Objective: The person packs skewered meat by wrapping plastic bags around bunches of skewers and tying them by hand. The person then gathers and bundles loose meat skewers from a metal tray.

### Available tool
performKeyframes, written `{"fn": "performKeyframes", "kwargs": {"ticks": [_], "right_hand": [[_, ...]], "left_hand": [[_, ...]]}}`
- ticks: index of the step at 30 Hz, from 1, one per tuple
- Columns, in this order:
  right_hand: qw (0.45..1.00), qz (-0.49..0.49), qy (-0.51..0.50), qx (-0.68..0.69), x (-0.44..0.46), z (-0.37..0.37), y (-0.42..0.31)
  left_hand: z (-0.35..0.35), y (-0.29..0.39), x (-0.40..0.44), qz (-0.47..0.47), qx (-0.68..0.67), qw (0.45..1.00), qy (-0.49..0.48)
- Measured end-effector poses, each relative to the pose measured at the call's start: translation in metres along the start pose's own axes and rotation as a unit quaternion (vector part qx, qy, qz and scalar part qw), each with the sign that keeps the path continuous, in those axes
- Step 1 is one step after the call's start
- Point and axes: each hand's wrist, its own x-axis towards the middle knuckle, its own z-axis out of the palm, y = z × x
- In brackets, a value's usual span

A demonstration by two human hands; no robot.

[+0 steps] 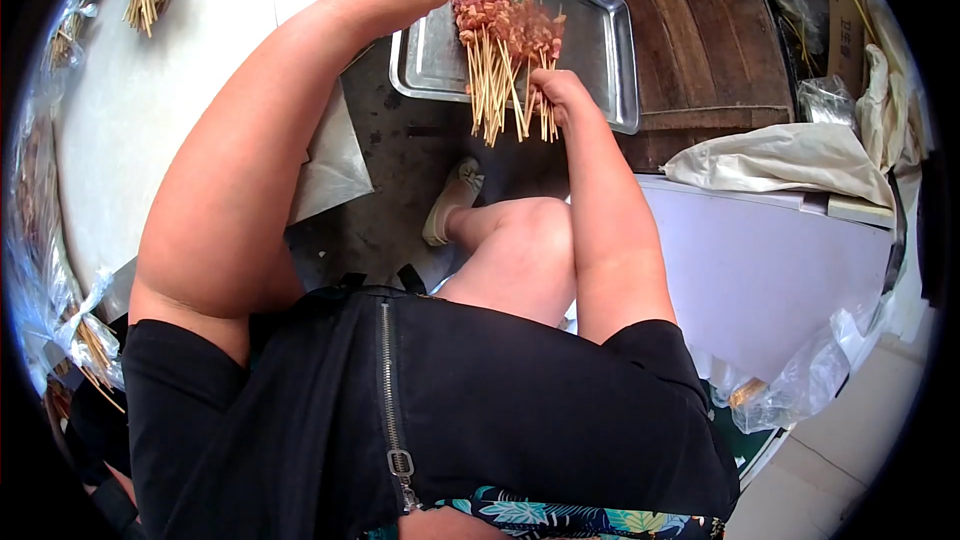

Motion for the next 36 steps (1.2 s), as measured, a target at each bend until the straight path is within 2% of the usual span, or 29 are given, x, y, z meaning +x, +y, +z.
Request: {"fn": "performKeyframes", "kwargs": {"ticks": [1,3,5,9,12,15,19,20,21,23,25,27,28,32,36], "right_hand": [[1.0,-0.008,0.018,-0.009,0.002,0.0,0.002],[0.999,0.014,-0.02,0.025,0.007,-0.005,0.003],[0.997,0.036,0.016,0.064,0.004,-0.001,0.0],[0.997,0.039,-0.006,0.063,0.002,0.008,-0.003],[0.998,0.021,0.055,-0.03,0.008,0.016,-0.002],[0.995,0.003,0.064,-0.073,0.018,0.019,0.001],[0.998,0.018,0.051,-0.013,0.01,0.014,-0.005],[0.992,0.0,0.062,-0.106,0.01,0.01,-0.006],[0.992,0.0,0.063,-0.105,0.009,0.008,-0.006],[0.998,0.045,0.012,0.034,0.006,0.005,-0.006],[0.998,0.039,0.004,0.039,-0.011,0.006,-0.014],[0.98,0.087,-0.096,0.154,-0.012,0.003,-0.016],[0.975,0.104,-0.127,0.152,-0.014,0.005,-0.017],[0.98,0.129,-0.109,0.102,-0.006,0.012,-0.013],[0.989,0.101,-0.081,0.064,-0.005,0.012,-0.013]], "left_hand": [[0.001,-0.001,0.0,0.0,-0.001,1.0,0.0],[0.002,-0.003,0.0,0.007,-0.004,1.0,0.006],[0.002,-0.003,0.0,0.005,-0.004,1.0,0.005],[0.002,-0.002,0.0,-0.001,-0.011,1.0,0.005],[0.003,0.001,-0.001,0.002,0.019,1.0,0.009],[0.003,-0.002,0.0,0.005,0.005,1.0,0.006],[0.002,-0.001,-0.001,0.002,0.005,1.0,0.003],[0.001,0.0,-0.001,0.001,0.006,1.0,0.005],[0.001,0.002,-0.001,0.0,0.007,1.0,0.007],[0.0,0.002,-0.001,-0.003,0.0,1.0,0.001],[0.0,0.002,-0.001,-0.006,-0.007,1.0,-0.005],[0.0,0.001,0.0,-0.003,-0.007,1.0,-0.004],[0.001,0.001,0.0,-0.002,-0.007,1.0,-0.004],[0.003,-0.001,0.0,-0.003,-0.014,1.0,0.003],[0.0,-0.003,0.002,0.001,-0.019,1.0,-0.017]]}}
